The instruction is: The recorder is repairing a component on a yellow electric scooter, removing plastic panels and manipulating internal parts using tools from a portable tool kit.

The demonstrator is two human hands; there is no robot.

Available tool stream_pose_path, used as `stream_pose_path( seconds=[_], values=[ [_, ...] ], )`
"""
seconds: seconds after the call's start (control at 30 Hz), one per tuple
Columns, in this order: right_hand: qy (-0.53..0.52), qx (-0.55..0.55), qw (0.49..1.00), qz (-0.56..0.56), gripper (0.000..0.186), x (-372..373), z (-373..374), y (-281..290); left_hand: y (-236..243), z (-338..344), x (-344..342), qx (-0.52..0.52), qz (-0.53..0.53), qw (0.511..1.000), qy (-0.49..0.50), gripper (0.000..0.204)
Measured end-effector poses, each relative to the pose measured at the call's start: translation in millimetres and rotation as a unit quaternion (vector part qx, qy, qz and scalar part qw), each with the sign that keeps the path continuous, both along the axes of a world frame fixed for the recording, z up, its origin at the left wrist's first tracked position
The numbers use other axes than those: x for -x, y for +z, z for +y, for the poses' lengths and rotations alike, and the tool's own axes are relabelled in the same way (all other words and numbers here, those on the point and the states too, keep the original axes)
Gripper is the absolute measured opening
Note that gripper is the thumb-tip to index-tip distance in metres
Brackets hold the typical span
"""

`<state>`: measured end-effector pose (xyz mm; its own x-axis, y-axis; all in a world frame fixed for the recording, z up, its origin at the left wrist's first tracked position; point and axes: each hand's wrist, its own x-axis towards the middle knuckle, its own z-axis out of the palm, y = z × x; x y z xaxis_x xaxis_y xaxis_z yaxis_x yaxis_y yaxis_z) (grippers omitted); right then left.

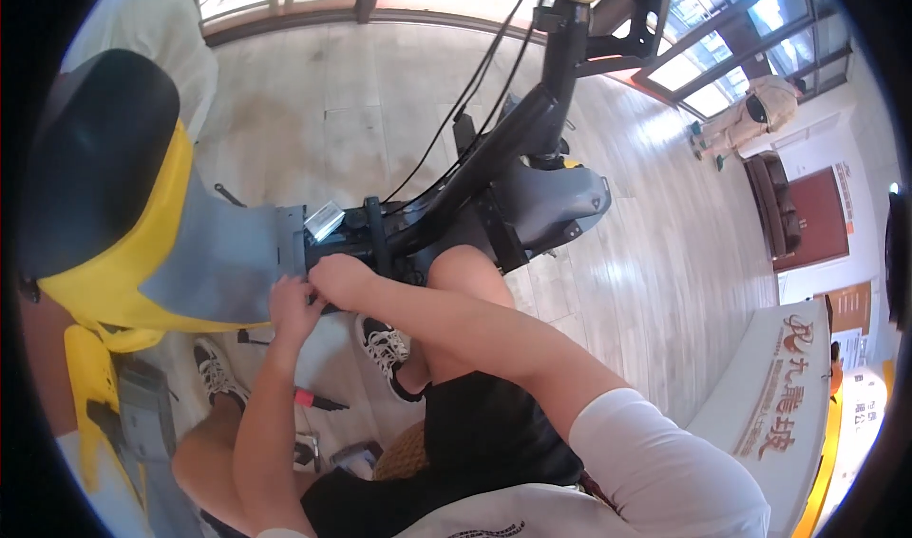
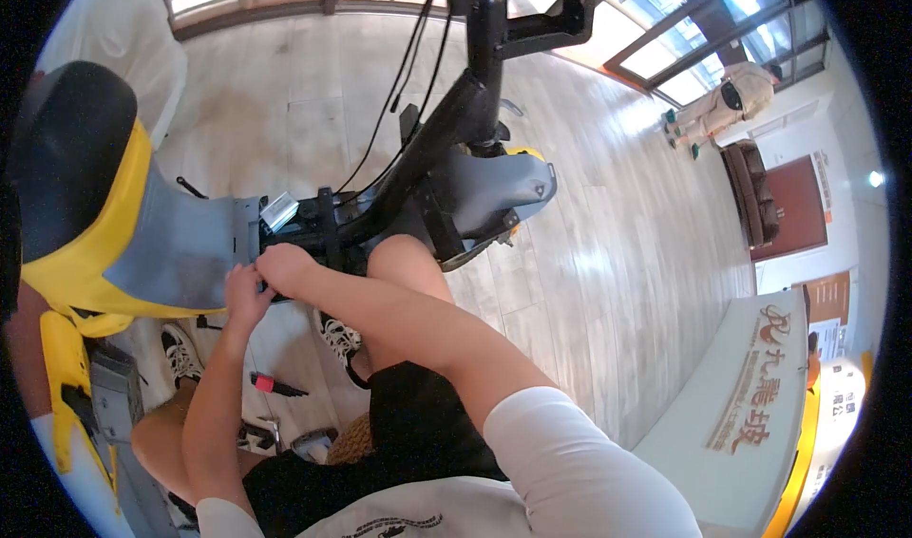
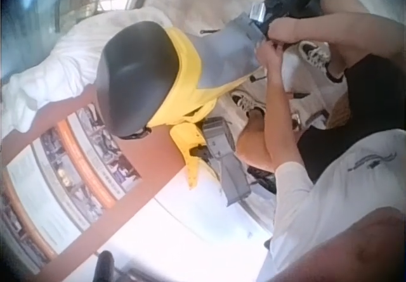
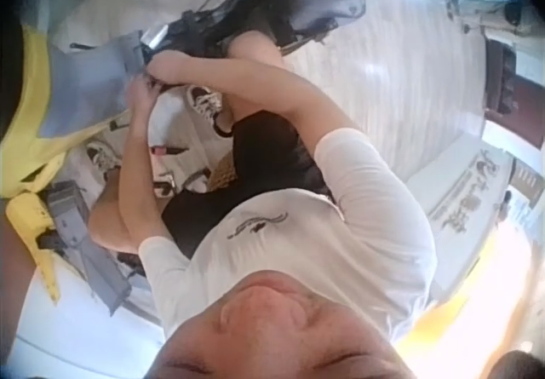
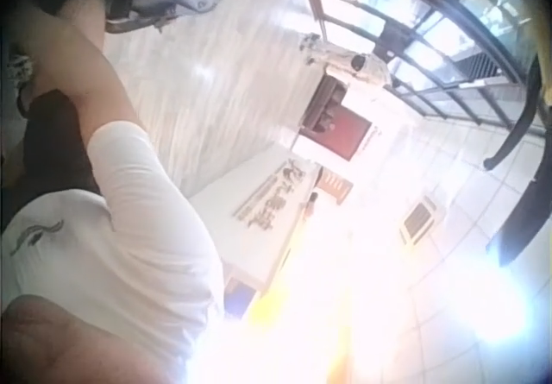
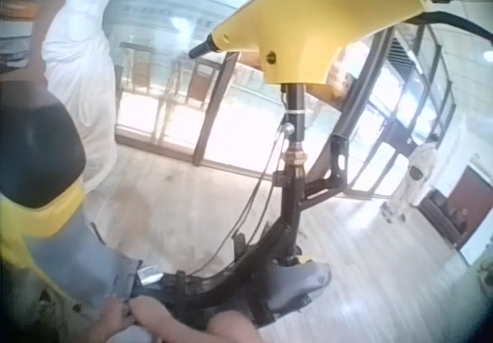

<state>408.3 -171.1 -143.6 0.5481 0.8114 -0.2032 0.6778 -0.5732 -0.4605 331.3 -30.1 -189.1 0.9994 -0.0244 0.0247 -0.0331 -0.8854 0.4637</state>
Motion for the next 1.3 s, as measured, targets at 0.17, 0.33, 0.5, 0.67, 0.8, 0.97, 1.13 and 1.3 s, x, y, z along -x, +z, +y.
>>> stream_pose_path(
  seconds=[0.17,0.33,0.5,0.67,0.8,0.97,1.13,1.3],
  values=[
    [0.003,0.027,0.999,-0.032,0.015,8,6,-7,4,-7,-2,-0.02,-0.011,1.0,0.005,0.018],
    [-0.006,0.036,0.998,-0.047,0.014,13,8,-15,-15,-7,-4,-0.014,-0.025,0.999,0.031,0.02],
    [0.04,0.091,0.991,-0.089,0.014,15,8,-8,-13,-3,5,-0.05,-0.007,0.998,0.036,0.022],
    [0.103,0.118,0.987,-0.043,0.018,7,3,11,-3,6,7,-0.049,0.003,0.999,-0.011,0.02],
    [0.104,0.162,0.981,-0.029,0.018,-6,-2,3,-9,-4,-2,-0.045,-0.012,0.999,-0.01,0.02],
    [0.186,0.153,0.967,-0.088,0.019,-7,9,0,-3,3,0,-0.038,0.034,0.999,0.003,0.019],
    [0.223,0.153,0.959,-0.086,0.019,-12,9,-2,2,15,6,0.039,0.026,0.999,-0.025,0.018],
    [0.185,0.152,0.97,-0.037,0.021,-19,11,-3,33,30,34,0.061,-0.153,0.986,-0.016,0.015]
  ],
)
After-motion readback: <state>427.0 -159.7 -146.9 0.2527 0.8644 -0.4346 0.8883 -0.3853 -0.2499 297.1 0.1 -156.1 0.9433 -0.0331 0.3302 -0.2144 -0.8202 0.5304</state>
